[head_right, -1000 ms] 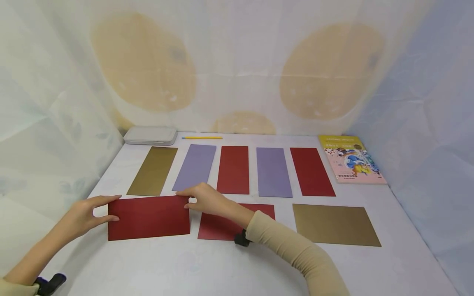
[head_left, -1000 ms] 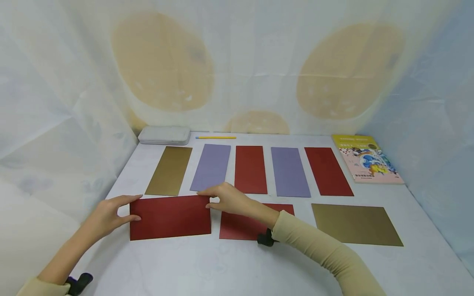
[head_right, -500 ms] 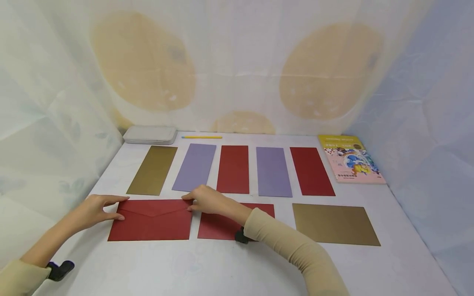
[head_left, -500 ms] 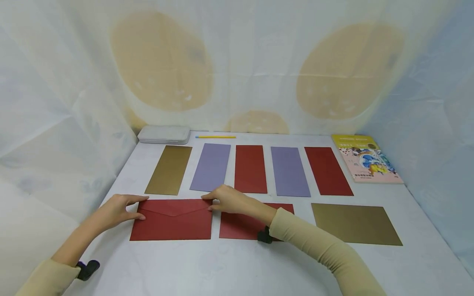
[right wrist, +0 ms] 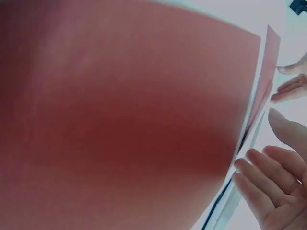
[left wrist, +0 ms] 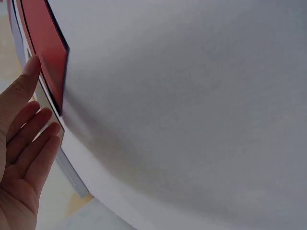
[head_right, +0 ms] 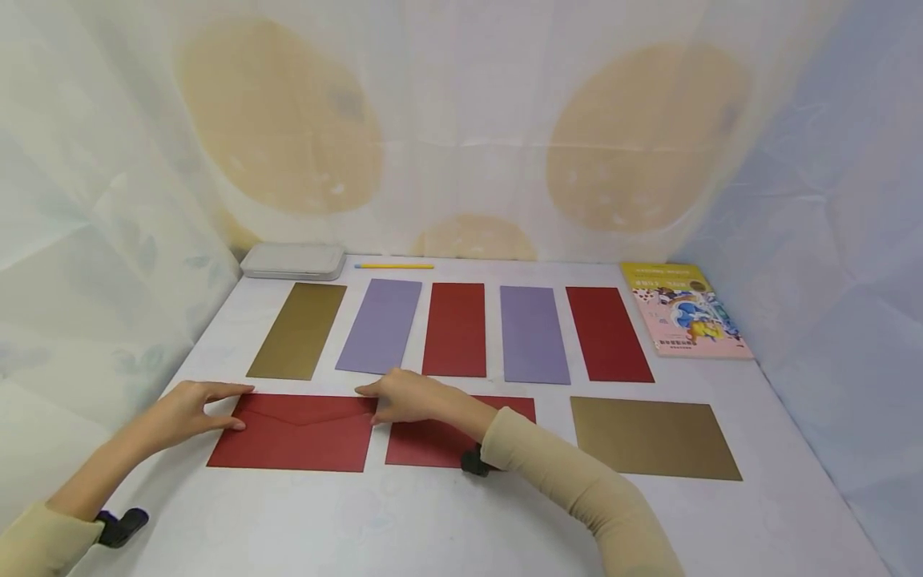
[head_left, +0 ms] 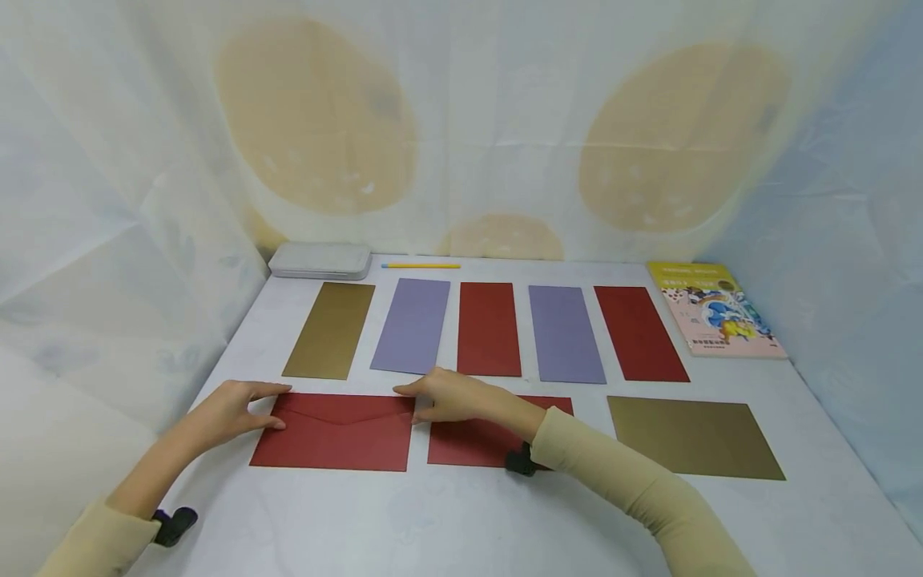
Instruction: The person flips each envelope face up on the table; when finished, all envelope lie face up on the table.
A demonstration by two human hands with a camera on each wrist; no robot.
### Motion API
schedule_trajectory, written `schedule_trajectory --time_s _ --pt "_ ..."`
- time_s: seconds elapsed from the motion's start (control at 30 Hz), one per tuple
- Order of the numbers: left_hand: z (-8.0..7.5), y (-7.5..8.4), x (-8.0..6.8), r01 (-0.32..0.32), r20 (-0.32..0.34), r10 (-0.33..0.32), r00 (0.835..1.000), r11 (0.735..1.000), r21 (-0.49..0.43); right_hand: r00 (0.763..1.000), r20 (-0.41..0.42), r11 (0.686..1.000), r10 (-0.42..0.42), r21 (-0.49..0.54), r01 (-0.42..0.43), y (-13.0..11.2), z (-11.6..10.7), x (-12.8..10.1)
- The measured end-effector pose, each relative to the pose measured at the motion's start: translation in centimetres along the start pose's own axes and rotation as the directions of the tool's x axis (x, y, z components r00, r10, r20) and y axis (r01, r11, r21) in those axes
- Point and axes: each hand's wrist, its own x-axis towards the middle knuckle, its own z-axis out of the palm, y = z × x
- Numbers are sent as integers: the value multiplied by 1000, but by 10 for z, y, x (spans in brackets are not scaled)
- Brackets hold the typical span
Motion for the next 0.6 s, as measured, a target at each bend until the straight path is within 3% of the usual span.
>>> schedule_trajectory --time_s 0.3,0.6 --pt "3 21 -20 -9 -6 9 1000 1000 12 999 51 999 -19 30 17 -3 -2 -8" --pt "6 21 -27 29 13 -30 999 999 33 996 80 999 -46 4 46 -4 6 -1"
